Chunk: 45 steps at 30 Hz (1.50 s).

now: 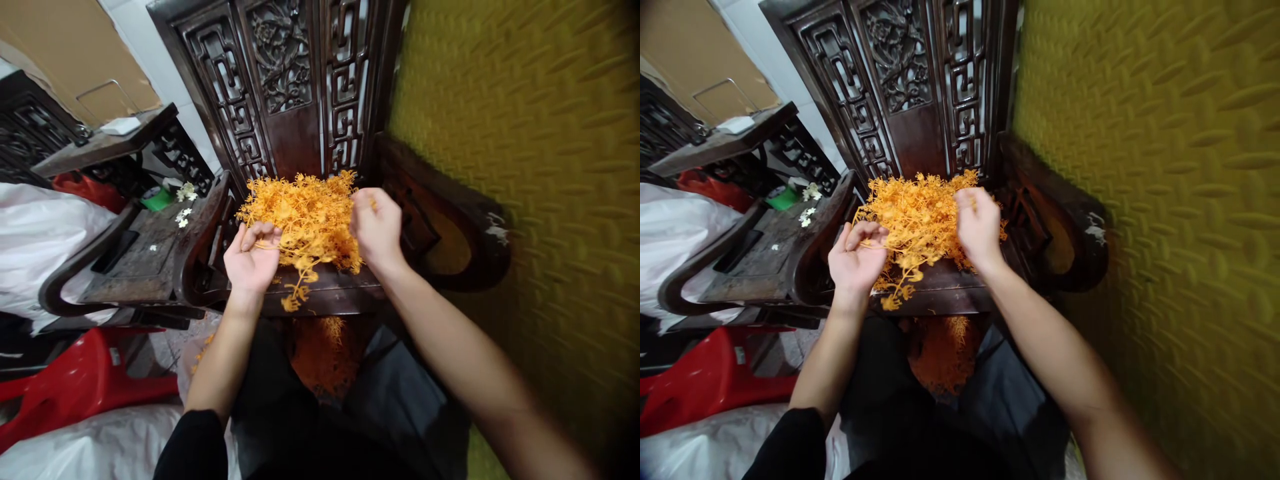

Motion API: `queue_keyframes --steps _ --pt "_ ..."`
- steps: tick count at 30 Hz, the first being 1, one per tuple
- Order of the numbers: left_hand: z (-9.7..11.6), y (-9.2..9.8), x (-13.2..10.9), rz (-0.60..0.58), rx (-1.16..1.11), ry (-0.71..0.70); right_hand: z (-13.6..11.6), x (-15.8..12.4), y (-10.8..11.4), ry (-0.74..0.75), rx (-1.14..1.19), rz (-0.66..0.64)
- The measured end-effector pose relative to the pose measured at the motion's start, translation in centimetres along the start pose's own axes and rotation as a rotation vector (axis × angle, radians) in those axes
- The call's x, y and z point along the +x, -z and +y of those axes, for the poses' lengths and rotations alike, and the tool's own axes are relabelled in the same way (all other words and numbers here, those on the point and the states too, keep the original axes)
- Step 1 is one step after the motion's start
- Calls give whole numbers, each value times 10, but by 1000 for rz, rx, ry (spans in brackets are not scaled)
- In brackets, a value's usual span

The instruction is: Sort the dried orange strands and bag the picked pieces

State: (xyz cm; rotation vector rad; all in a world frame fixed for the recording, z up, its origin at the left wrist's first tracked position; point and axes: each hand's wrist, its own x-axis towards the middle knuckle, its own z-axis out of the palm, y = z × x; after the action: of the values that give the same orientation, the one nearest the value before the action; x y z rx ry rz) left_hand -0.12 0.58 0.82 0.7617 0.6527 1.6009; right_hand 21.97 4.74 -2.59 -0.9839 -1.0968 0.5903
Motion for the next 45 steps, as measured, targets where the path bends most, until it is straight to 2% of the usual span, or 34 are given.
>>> queue_keyframes --steps 2,3,5,7,10,12,14,16,20,22,24,28,30,32,37,40,45 --pt "4 3 1 54 -83 -2 6 13 10 -56 116 109" --pt "5 3 1 63 -126 12 5 15 13 -60 130 116" --pt "6 1 -1 55 -205 63 -5 10 14 6 62 34" --pt "5 -3 -3 36 -271 108 -22 -4 10 159 -63 -162" --pt "-1 -11 -6 40 -321 130 -43 -29 -1 458 -263 -545" --pt "-5 -16 -8 78 -321 136 -49 -40 -6 613 -436 -710" --pt "-8 -19 -10 124 -317 151 -48 -45 -10 686 -594 -764" --pt "-10 -22 -10 159 -323 188 -44 -46 -12 699 -688 -771" --pt "-9 -21 -9 185 -360 275 -37 -45 -14 680 -710 -758" --pt "-6 -20 -8 189 -364 291 -37 -45 -15 624 -572 -718" --pt "-2 -17 -6 191 -361 297 -39 -44 -15 503 -344 -587" --pt "6 -7 1 208 -351 217 -38 -23 -3 182 89 -41" --pt "9 1 6 227 -320 191 -34 -7 6 51 317 141" --pt "9 6 9 217 -303 200 -29 6 12 -87 500 96" --pt "5 3 9 160 -319 207 -19 -1 1 -438 602 -242" --pt "3 0 8 180 -297 206 -19 -10 -5 -507 611 -344" --pt "2 0 10 193 -271 152 -26 -12 -1 -558 637 -468"
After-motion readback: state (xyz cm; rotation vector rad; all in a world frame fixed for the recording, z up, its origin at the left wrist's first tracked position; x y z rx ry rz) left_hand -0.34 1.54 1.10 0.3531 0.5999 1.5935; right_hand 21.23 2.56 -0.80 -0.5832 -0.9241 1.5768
